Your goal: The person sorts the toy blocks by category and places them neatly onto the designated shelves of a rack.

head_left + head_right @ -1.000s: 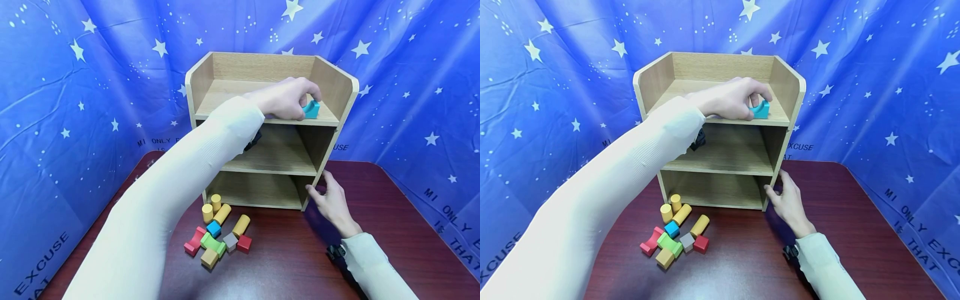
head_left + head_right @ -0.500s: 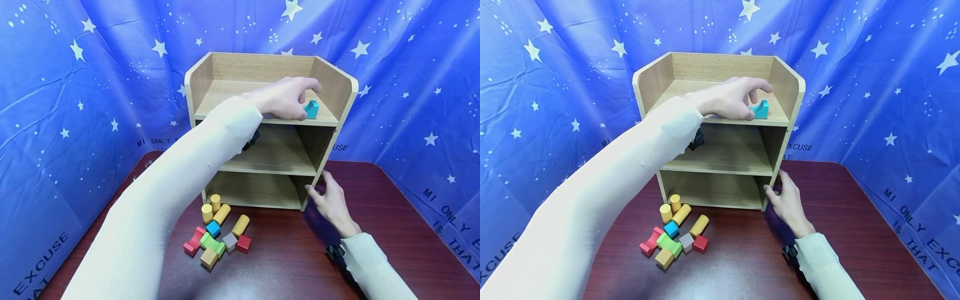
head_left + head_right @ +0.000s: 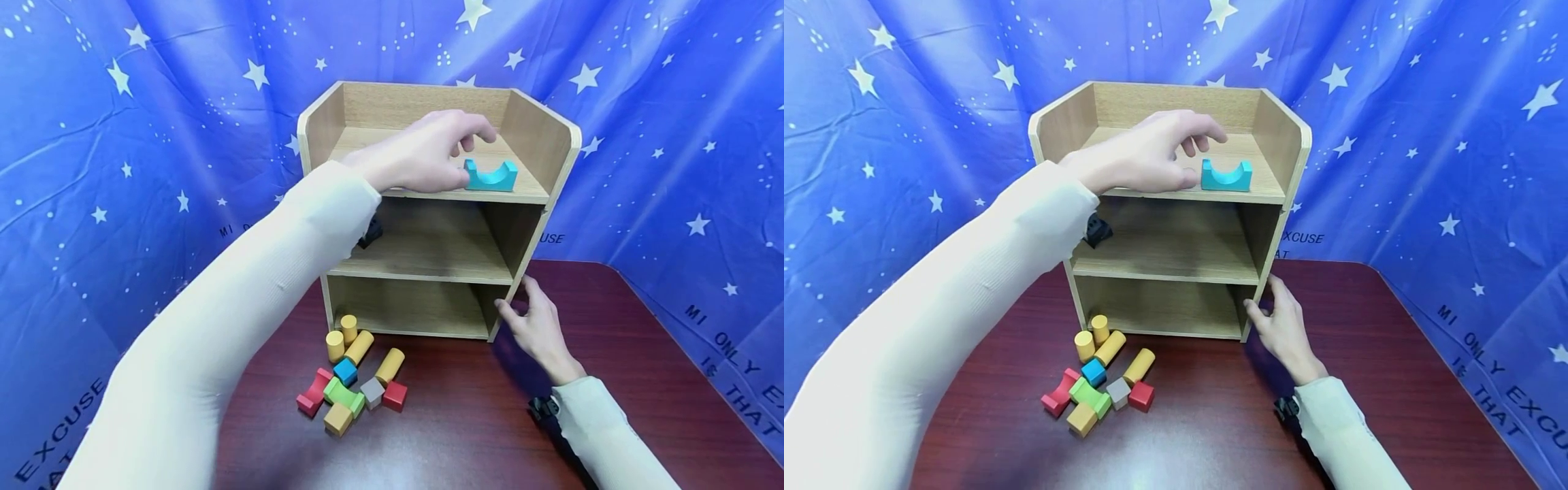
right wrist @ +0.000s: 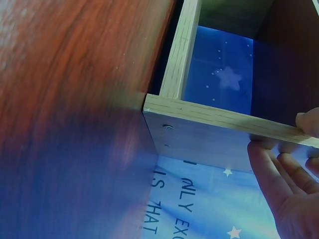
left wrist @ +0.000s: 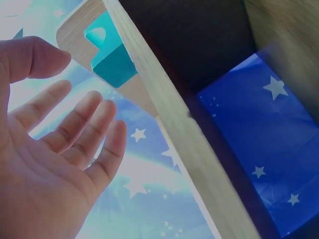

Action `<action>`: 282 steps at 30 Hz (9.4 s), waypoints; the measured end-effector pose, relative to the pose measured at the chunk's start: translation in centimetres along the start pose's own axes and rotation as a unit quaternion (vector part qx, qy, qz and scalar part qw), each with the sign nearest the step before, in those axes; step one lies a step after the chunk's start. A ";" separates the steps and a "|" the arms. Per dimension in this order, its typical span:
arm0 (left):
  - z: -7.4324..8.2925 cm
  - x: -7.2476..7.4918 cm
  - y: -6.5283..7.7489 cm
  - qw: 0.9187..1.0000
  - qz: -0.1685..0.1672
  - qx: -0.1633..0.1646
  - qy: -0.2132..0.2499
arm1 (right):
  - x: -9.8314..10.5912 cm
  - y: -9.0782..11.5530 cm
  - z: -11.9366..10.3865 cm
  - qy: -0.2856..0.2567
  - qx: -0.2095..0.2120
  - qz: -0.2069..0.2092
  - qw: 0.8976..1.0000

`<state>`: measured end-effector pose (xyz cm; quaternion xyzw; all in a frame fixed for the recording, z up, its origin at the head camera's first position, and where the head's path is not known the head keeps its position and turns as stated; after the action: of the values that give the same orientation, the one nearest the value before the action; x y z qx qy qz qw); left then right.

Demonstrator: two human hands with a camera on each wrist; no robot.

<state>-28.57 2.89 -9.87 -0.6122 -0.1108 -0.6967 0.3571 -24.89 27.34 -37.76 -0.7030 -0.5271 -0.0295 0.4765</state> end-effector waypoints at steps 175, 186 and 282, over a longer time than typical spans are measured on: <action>-11.7 -21.0 26.5 0.985 -0.123 0.092 0.082 | -0.3 0.1 0.0 -0.007 0.005 0.006 1.000; -11.6 -20.9 26.7 0.983 -0.124 0.115 0.078 | -0.2 0.0 -0.2 -0.008 0.008 0.006 1.000; -12.0 -18.3 26.3 0.985 -0.126 0.107 0.048 | -0.3 0.2 0.0 -0.001 0.010 0.011 1.000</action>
<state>-21.31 -16.56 -37.06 -0.5178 -0.2437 -0.7486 0.3347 -24.85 27.11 -38.02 -0.7039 -0.5202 -0.0181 0.4833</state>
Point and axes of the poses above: each hand's wrist, its own y-axis away from the middle knuckle, its own x-axis out of the back of the hand, z = x × y, the point moved 2 cm from there along -y, towards the middle knuckle, and after that the axes turned 5 degrees about x, right-handed, at the moved point
